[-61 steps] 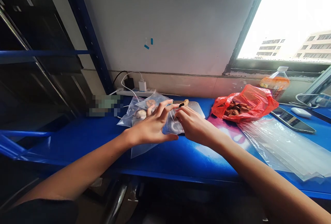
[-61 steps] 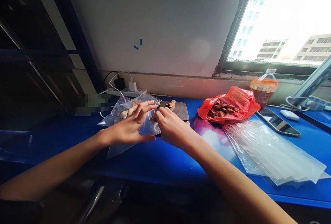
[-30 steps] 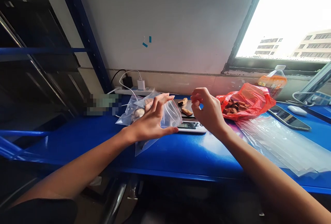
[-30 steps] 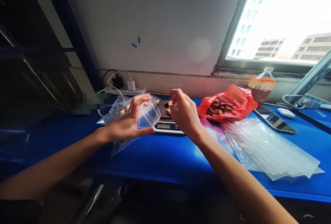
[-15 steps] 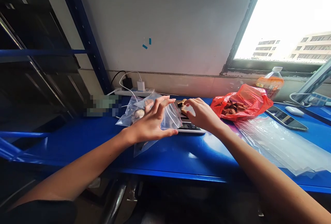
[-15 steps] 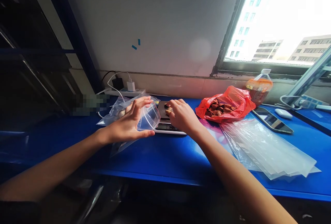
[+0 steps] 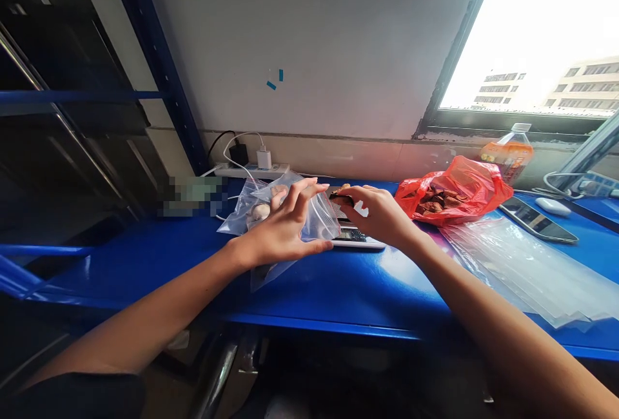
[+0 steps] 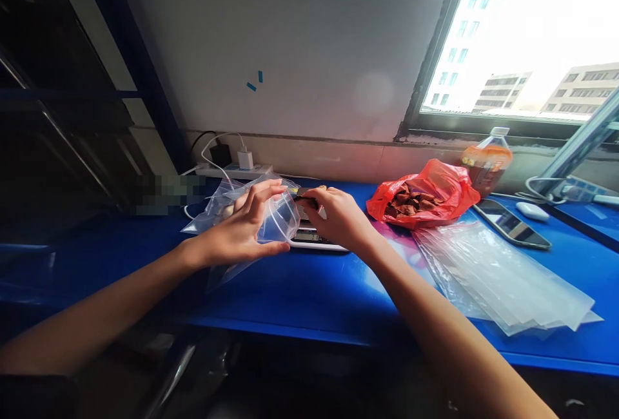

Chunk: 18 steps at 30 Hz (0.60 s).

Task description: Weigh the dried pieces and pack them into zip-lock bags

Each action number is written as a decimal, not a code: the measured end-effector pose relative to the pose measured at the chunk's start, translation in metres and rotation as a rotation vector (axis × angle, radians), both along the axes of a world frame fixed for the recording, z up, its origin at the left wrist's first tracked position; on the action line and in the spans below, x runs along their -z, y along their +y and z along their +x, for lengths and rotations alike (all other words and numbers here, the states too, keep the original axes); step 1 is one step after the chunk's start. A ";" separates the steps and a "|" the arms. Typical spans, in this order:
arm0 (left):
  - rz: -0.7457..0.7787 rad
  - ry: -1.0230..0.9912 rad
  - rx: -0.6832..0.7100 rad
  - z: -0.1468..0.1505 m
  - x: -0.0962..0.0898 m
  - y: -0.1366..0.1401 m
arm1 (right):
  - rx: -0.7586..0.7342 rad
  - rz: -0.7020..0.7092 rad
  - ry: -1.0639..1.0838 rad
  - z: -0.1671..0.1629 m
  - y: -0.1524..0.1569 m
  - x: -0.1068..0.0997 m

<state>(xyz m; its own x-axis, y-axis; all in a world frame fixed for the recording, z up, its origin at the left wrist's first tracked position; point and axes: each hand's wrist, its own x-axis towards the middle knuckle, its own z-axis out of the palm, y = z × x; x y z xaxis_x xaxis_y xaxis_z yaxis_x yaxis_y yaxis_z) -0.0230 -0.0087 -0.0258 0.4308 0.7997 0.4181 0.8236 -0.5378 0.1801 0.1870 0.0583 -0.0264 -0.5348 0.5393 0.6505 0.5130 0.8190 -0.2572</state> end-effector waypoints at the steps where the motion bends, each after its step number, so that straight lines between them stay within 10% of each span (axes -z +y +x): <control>1: -0.009 0.000 -0.010 0.000 0.000 0.000 | -0.007 -0.003 0.043 0.000 -0.002 -0.001; 10: -0.023 -0.012 0.013 -0.001 0.005 0.003 | -0.248 -0.084 0.146 -0.005 -0.005 0.001; 18: 0.082 -0.060 0.111 0.001 0.011 0.006 | 0.085 -0.039 -0.150 -0.013 0.039 0.021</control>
<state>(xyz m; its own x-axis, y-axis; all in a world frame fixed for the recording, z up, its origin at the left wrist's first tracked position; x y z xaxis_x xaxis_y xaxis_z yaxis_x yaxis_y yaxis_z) -0.0216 -0.0029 -0.0363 0.4873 0.7104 0.5078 0.7472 -0.6402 0.1785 0.1735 0.0977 -0.0473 -0.5757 0.6099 0.5446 0.6149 0.7620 -0.2032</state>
